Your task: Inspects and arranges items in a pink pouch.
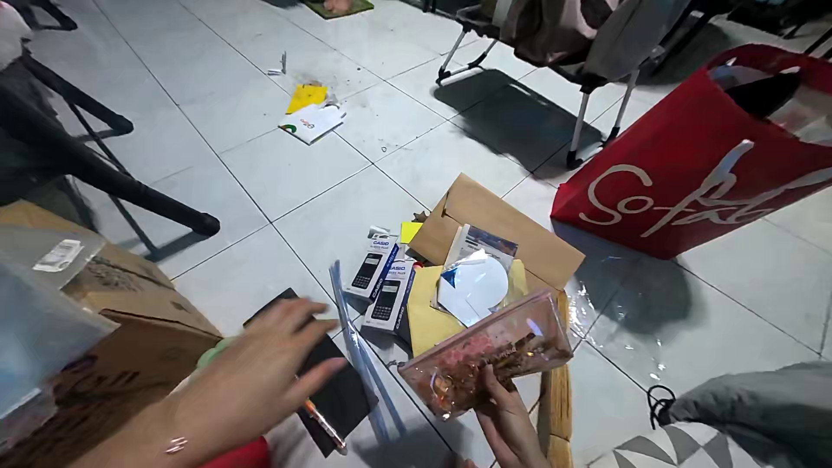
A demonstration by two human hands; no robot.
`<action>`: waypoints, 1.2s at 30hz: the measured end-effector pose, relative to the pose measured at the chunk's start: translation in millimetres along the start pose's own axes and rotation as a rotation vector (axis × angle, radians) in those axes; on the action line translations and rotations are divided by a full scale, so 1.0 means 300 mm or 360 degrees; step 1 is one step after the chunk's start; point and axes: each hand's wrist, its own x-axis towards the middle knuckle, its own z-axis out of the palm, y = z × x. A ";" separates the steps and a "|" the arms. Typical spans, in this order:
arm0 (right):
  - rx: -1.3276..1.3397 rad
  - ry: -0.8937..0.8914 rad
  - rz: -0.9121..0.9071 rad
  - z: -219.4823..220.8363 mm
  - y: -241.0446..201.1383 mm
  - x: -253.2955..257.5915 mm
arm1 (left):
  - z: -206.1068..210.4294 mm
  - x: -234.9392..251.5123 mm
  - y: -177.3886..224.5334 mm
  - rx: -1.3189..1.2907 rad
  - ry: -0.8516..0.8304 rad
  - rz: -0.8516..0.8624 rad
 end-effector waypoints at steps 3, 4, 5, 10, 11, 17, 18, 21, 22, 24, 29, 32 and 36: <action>0.0093 -0.0044 0.0054 0.028 0.009 -0.028 | 0.046 0.076 0.102 -0.0334 -0.0405 0.0001; 0.0112 -0.0059 0.0079 0.033 0.014 -0.035 | 0.051 0.097 0.128 -0.0469 -0.0567 -0.0033; 0.0110 -0.0088 0.0102 0.036 0.022 -0.043 | 0.061 0.110 0.146 -0.0598 -0.0674 -0.0047; -0.0221 -0.0594 0.0292 0.036 0.094 -0.105 | 0.098 0.073 0.139 -0.0673 -0.0755 0.0028; -0.0416 -0.0741 0.0349 0.035 0.100 -0.114 | 0.080 0.050 0.121 -0.0555 -0.0672 0.0012; -0.1518 -0.0943 0.0117 -0.097 0.199 0.018 | -0.156 -0.118 -0.011 -0.0052 -0.0460 -0.0326; -0.1729 -0.0813 -0.0055 -0.126 0.198 0.065 | -0.183 -0.145 -0.019 -0.0072 -0.0421 -0.0383; -0.2358 -0.0456 -0.0677 -0.248 0.200 0.263 | -0.232 -0.208 -0.038 -0.0287 -0.0372 -0.0555; -0.2473 -0.0416 -0.0835 -0.288 0.187 0.326 | -0.237 -0.222 -0.047 -0.0385 -0.0369 -0.0594; -0.2630 -0.0566 -0.0935 -0.339 0.141 0.417 | -0.234 -0.243 -0.073 -0.0562 -0.0373 -0.0657; -0.2771 -0.0973 -0.0823 -0.388 0.111 0.549 | -0.167 -0.270 -0.099 -0.0752 -0.0140 -0.0737; -0.2835 -0.0846 -0.0851 -0.394 0.109 0.552 | -0.151 -0.257 -0.079 -0.0752 -0.0097 -0.0615; -0.2738 -0.0672 -0.1081 -0.409 0.130 0.520 | -0.162 -0.236 -0.034 -0.0731 -0.0101 -0.0584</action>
